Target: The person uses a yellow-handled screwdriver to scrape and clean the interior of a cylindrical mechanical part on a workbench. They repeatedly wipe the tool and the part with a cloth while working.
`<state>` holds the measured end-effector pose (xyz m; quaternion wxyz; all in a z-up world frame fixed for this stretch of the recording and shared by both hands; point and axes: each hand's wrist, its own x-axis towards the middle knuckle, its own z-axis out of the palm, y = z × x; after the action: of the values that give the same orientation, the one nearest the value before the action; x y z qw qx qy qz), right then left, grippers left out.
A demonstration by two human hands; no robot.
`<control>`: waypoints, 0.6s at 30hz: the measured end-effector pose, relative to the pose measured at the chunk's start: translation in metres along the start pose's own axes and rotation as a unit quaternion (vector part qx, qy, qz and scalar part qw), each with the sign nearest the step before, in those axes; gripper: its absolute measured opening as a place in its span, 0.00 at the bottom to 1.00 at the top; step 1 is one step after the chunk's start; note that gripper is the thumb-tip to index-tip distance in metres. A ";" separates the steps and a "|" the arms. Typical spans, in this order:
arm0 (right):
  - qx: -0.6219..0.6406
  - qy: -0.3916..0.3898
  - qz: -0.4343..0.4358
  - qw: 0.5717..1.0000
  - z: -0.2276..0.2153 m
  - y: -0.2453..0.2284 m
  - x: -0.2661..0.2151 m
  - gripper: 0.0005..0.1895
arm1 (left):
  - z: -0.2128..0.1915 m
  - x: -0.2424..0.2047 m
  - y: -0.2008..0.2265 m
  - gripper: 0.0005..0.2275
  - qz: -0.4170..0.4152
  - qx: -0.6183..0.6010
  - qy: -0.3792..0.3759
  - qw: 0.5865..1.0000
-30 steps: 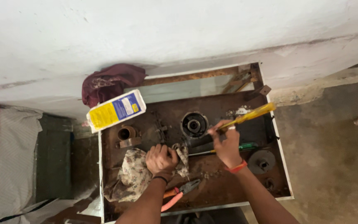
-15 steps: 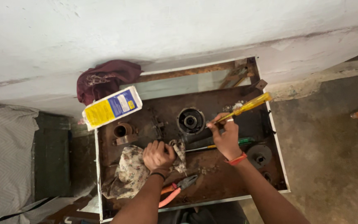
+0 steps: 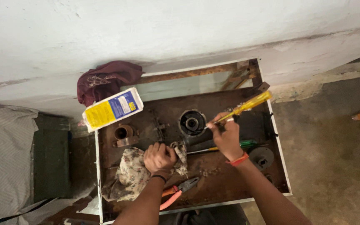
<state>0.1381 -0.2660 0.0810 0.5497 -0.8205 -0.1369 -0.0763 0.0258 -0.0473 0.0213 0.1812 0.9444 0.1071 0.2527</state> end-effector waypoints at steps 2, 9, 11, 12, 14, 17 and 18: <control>0.032 0.012 0.052 0.998 -0.002 -0.003 0.002 0.13 | -0.002 -0.001 0.000 0.10 -0.004 0.003 -0.006 1.000; 0.001 -0.037 0.007 0.999 -0.008 -0.005 0.015 0.14 | 0.001 -0.002 0.000 0.08 -0.008 0.014 -0.012 1.000; 0.023 -0.050 0.021 0.998 -0.006 -0.003 0.017 0.13 | 0.002 -0.002 -0.002 0.08 -0.008 0.017 -0.011 1.000; 0.035 -0.056 0.029 0.997 -0.005 -0.003 0.017 0.13 | 0.002 -0.003 -0.002 0.09 -0.011 0.017 -0.013 1.000; 0.017 -0.057 0.002 0.998 -0.003 -0.002 0.017 0.12 | 0.002 -0.002 -0.003 0.09 -0.014 0.018 -0.018 1.000; 0.022 -0.042 0.034 0.998 -0.002 0.002 0.021 0.13 | 0.004 -0.001 -0.003 0.08 -0.016 0.017 -0.021 1.000; 0.030 -0.035 0.059 0.997 -0.002 0.004 0.021 0.13 | 0.003 -0.002 -0.003 0.08 -0.016 0.015 -0.021 1.000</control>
<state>0.1591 -0.2666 0.0845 0.5727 -0.8123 -0.1095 -0.0104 0.0256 -0.0465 0.0169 0.1734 0.9503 0.1219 0.2280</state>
